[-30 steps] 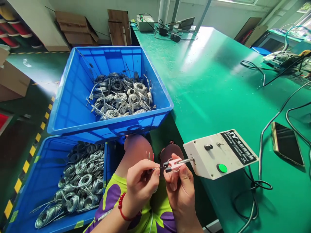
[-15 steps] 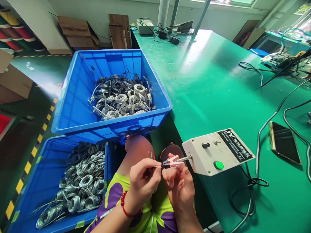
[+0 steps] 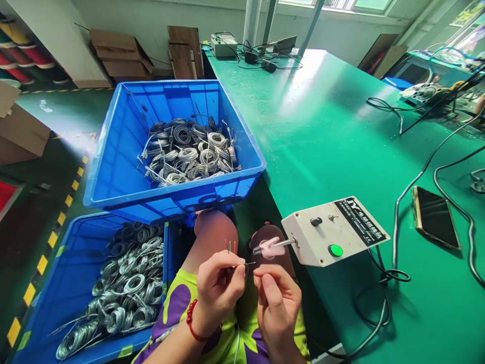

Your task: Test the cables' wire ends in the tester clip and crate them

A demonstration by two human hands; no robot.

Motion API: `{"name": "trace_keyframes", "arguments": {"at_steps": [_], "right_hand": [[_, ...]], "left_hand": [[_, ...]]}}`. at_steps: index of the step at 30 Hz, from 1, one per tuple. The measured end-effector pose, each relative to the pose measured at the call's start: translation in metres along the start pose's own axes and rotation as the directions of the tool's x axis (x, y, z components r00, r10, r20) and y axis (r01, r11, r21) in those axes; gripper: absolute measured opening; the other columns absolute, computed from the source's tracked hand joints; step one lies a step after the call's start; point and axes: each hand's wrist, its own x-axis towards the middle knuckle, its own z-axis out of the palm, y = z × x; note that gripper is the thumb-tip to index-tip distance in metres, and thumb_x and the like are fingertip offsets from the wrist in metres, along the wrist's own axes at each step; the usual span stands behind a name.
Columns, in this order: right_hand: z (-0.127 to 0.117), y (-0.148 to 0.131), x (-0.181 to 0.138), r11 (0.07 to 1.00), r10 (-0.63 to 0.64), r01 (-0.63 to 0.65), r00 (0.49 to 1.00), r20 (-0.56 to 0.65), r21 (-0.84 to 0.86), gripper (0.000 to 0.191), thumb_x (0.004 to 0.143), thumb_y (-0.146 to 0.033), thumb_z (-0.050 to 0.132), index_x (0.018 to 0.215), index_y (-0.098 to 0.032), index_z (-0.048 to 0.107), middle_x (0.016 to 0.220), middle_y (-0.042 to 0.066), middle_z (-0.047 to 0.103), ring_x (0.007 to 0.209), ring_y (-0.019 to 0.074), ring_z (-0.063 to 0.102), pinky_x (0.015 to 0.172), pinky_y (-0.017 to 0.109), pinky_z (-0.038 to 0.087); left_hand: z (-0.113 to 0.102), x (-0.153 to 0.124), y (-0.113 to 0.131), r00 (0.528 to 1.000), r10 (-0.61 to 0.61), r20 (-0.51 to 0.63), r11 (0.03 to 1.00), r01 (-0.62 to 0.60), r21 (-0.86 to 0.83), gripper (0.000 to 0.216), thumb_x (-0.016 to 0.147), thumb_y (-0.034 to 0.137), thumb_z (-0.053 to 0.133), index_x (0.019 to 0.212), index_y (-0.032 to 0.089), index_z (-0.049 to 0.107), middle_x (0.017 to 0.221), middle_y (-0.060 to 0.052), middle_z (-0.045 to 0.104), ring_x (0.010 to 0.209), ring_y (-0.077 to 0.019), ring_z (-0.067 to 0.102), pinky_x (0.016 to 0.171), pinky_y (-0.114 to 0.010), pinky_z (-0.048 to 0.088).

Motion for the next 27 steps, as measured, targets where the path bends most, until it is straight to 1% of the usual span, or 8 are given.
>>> {"name": "trace_keyframes", "arguments": {"at_steps": [3,6,9,13,18,22,24,27], "right_hand": [[-0.004,0.004,-0.009,0.997,0.048,-0.046,0.998,0.030,-0.065,0.015,0.096,-0.037,0.090,0.102,-0.023,0.091,0.073,0.002,0.074,0.061,0.0156,0.060,0.060,0.026,0.051],[-0.004,0.003,-0.013,0.997,0.055,-0.051,0.996,0.067,-0.061,0.013,0.097,-0.036,0.091,0.100,-0.024,0.090,0.069,0.000,0.070,0.059,0.0138,0.055,0.060,0.025,0.050],[0.000,0.000,-0.010,0.998,0.053,-0.051,0.997,0.060,-0.037,0.017,0.095,-0.039,0.092,0.093,-0.023,0.089,0.068,0.000,0.070,0.058,0.0136,0.055,0.058,0.025,0.048],[0.004,-0.004,-0.006,0.993,0.114,-0.114,0.993,0.037,0.007,0.025,0.093,-0.046,0.093,0.090,-0.021,0.086,0.068,0.001,0.071,0.057,0.0141,0.057,0.056,0.025,0.048],[0.005,-0.006,-0.005,0.992,0.123,-0.122,0.992,0.016,-0.034,0.027,0.091,-0.046,0.095,0.090,-0.021,0.085,0.078,0.004,0.078,0.066,0.0179,0.067,0.065,0.030,0.057],[0.008,-0.008,0.004,0.990,0.138,-0.139,0.990,-0.016,-0.035,0.035,0.098,-0.056,0.087,0.095,-0.020,0.083,0.063,-0.003,0.061,0.057,0.0154,0.053,0.060,0.030,0.049],[0.010,-0.009,0.013,0.987,0.158,-0.158,0.987,0.035,-0.009,0.043,0.104,-0.063,0.077,0.098,-0.021,0.082,0.058,-0.005,0.053,0.055,0.0158,0.047,0.059,0.031,0.046],[0.011,-0.010,0.027,0.981,0.164,-0.174,0.981,0.102,0.091,0.052,0.104,-0.072,0.073,0.111,-0.021,0.083,0.057,-0.005,0.052,0.056,0.0168,0.048,0.061,0.032,0.045]], "left_hand": [[-0.001,0.000,0.002,0.992,0.106,0.066,0.994,-0.105,-0.022,0.006,0.107,0.015,0.073,0.109,0.021,0.075,0.081,-0.003,0.078,0.060,-0.0116,0.066,0.056,-0.019,0.053],[-0.002,0.001,0.004,0.982,0.153,0.108,0.988,-0.150,-0.043,0.004,0.108,0.017,0.072,0.110,0.021,0.074,0.080,-0.003,0.080,0.057,-0.0114,0.064,0.054,-0.019,0.052],[-0.003,0.002,0.006,0.983,0.129,0.131,0.990,-0.120,-0.077,0.006,0.111,0.021,0.070,0.111,0.022,0.076,0.080,-0.004,0.079,0.058,-0.0125,0.065,0.055,-0.021,0.053],[-0.007,0.002,0.010,0.980,0.062,0.187,0.985,-0.029,-0.171,0.022,0.118,0.033,0.061,0.110,0.023,0.079,0.078,-0.006,0.078,0.065,-0.0189,0.073,0.062,-0.028,0.059],[-0.008,0.006,0.012,0.962,0.090,0.257,0.982,-0.043,-0.185,0.028,0.116,0.039,0.064,0.097,0.023,0.078,0.067,-0.003,0.069,0.058,-0.0173,0.063,0.055,-0.028,0.049],[-0.007,0.008,0.010,0.963,0.101,0.251,0.984,-0.060,-0.169,0.018,0.113,0.031,0.068,0.100,0.023,0.078,0.072,-0.004,0.074,0.061,-0.0170,0.065,0.057,-0.027,0.051],[-0.006,0.008,0.009,0.972,0.089,0.218,0.988,-0.059,-0.141,0.015,0.112,0.027,0.068,0.102,0.023,0.079,0.074,-0.004,0.075,0.062,-0.0171,0.066,0.058,-0.027,0.052],[-0.006,0.010,0.007,0.980,0.065,0.188,0.994,-0.047,-0.097,0.012,0.110,0.023,0.069,0.102,0.023,0.078,0.074,-0.003,0.074,0.060,-0.0155,0.063,0.057,-0.026,0.050]]}}
